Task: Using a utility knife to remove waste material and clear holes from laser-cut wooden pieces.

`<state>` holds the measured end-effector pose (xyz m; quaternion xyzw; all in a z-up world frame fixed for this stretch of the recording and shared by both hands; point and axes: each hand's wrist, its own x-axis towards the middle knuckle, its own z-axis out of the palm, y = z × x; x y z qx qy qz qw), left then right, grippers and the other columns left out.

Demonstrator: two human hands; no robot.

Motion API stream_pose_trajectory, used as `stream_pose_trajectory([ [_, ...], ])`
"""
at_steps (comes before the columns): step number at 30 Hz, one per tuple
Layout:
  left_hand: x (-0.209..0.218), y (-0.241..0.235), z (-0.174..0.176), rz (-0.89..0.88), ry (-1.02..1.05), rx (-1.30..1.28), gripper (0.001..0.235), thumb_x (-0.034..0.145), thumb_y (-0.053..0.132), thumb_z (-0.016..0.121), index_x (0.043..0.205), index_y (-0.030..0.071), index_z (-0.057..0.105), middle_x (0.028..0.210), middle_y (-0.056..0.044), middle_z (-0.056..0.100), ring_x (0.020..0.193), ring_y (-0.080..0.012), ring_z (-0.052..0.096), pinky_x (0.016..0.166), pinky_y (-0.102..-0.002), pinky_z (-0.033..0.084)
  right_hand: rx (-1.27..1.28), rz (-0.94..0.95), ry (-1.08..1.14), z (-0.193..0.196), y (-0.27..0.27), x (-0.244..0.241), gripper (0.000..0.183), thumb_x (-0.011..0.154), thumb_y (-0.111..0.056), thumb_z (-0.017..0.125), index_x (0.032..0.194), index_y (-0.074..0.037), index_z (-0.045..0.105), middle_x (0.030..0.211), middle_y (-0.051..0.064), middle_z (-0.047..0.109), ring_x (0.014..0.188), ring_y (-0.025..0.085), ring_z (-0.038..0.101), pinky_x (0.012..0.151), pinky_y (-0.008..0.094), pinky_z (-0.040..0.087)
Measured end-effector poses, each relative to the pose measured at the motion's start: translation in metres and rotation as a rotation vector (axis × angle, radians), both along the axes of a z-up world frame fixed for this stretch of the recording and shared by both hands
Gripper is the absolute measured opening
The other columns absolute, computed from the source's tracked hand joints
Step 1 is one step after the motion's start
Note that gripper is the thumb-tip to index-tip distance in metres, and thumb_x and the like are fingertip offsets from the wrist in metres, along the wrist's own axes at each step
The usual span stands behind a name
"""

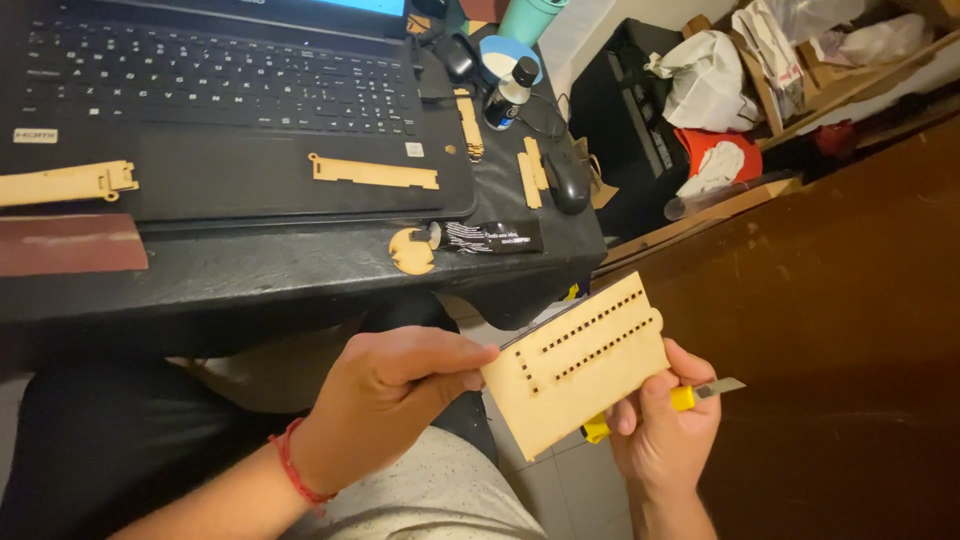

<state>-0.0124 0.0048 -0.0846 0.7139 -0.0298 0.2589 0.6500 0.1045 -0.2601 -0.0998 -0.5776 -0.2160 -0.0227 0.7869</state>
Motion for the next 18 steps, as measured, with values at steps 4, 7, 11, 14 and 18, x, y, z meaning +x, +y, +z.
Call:
stream_pose_trajectory([
  [4, 0.002, 0.003, -0.001, 0.011, -0.077, 0.118, 0.019, 0.087, 0.003, 0.067, 0.1, 0.012, 0.076, 0.084, 0.0, 0.077, 0.075, -0.0124, 0.075, 0.071, -0.023, 0.061, -0.01, 0.005, -0.003, -0.001, 0.001, -0.001, 0.031, 0.097, -0.011, 0.065, 0.128, -0.008, 0.057, 0.099, 0.017, 0.07, 0.042, 0.012, 0.053, 0.042, 0.024, 0.049],
  [7, 0.004, 0.001, -0.019, 0.024, -0.074, 0.199, 0.023, 0.085, -0.001, 0.065, 0.101, 0.01, 0.076, 0.094, -0.003, 0.078, 0.083, -0.0133, 0.077, 0.077, -0.021, 0.062, -0.108, -0.185, 0.158, 0.009, 0.024, -0.011, 0.022, 0.093, 0.0, 0.057, 0.112, -0.011, 0.058, 0.053, 0.008, 0.051, 0.032, 0.011, 0.045, 0.034, 0.024, 0.041],
  [11, 0.012, 0.0, -0.051, -0.055, 0.046, 0.391, 0.017, 0.084, 0.013, 0.068, 0.098, 0.012, 0.078, 0.098, 0.0, 0.08, 0.089, -0.0152, 0.076, 0.081, -0.028, 0.058, -0.168, -0.276, 0.235, 0.0, 0.02, -0.001, 0.028, 0.087, -0.004, 0.065, 0.114, -0.003, 0.057, 0.051, 0.004, 0.047, 0.036, 0.013, 0.047, 0.037, 0.028, 0.044],
  [14, 0.009, 0.008, -0.063, -0.236, 0.505, 0.563, 0.05, 0.089, 0.033, 0.062, 0.139, 0.029, 0.056, 0.128, 0.009, 0.07, 0.115, -0.0174, 0.065, 0.09, -0.037, 0.051, -0.413, -0.687, 0.115, 0.007, 0.013, 0.024, 0.02, 0.089, -0.004, 0.059, 0.109, -0.001, 0.059, 0.051, 0.009, 0.05, 0.041, 0.013, 0.048, 0.04, 0.03, 0.044],
  [18, -0.01, 0.031, -0.088, -0.23, 0.567, 0.577, 0.044, 0.087, 0.038, 0.064, 0.131, 0.032, 0.063, 0.127, 0.014, 0.071, 0.115, -0.0103, 0.066, 0.097, -0.03, 0.049, -0.749, -0.723, -0.719, -0.034, -0.03, 0.085, 0.018, 0.095, 0.005, 0.063, 0.11, -0.001, 0.072, 0.112, 0.01, 0.072, 0.082, 0.015, 0.064, 0.074, 0.025, 0.055],
])
